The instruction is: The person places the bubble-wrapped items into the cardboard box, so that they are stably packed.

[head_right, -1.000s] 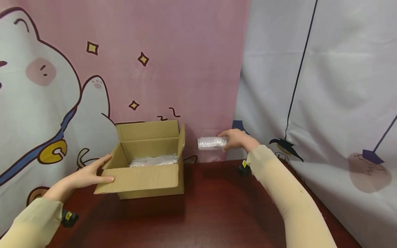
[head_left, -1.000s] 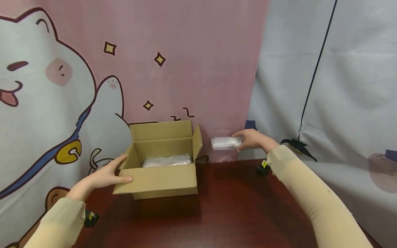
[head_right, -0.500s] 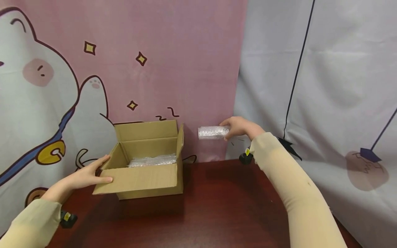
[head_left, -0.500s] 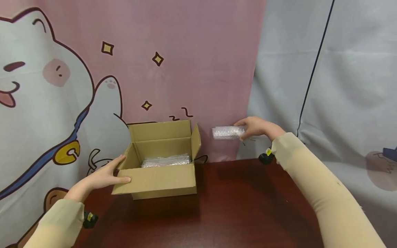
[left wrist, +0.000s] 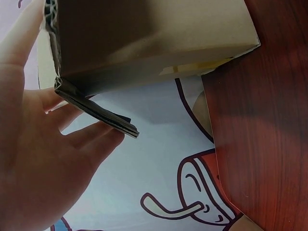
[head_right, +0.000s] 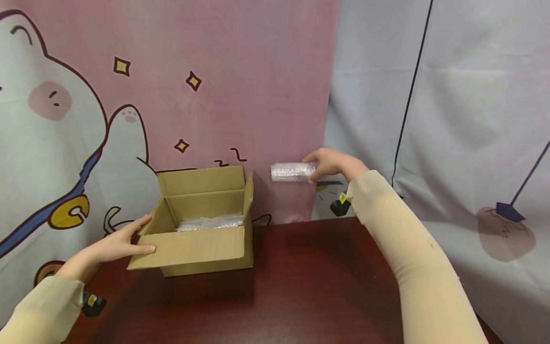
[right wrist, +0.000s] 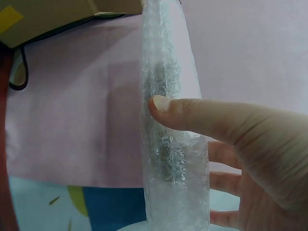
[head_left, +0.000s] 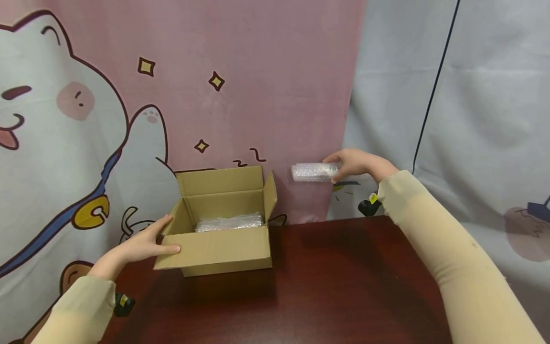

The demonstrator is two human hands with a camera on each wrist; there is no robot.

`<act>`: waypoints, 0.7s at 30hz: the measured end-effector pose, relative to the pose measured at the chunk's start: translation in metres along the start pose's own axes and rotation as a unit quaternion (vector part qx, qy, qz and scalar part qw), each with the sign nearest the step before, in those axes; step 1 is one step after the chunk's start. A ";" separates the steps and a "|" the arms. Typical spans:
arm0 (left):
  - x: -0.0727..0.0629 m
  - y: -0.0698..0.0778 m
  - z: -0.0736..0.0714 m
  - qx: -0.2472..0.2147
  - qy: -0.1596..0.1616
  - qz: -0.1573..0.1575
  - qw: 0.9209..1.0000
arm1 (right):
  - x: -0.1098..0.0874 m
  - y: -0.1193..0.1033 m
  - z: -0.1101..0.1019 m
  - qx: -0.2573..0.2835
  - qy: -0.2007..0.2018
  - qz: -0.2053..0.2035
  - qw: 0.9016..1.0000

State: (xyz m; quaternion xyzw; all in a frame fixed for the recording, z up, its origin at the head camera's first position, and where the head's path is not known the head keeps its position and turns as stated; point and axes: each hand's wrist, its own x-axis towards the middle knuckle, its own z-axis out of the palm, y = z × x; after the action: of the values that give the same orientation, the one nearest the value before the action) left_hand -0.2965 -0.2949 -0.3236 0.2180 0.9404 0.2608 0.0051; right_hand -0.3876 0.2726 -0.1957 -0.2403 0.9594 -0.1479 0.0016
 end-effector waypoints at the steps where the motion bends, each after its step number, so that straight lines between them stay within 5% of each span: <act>1: 0.000 0.000 0.000 0.000 0.000 0.000 1.000 | 0.001 -0.002 -0.003 -0.001 0.002 -0.002 1.000; 21: -0.001 -0.003 0.001 -0.001 0.003 0.000 1.000 | 0.022 -0.072 -0.030 -0.028 0.003 -0.042 0.999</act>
State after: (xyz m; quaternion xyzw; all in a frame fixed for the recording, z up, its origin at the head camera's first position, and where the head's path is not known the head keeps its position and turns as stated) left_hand -0.2965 -0.2970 -0.3257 0.2170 0.9403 0.2621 0.0023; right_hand -0.3758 0.2102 -0.1447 -0.2797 0.9522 -0.1216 -0.0140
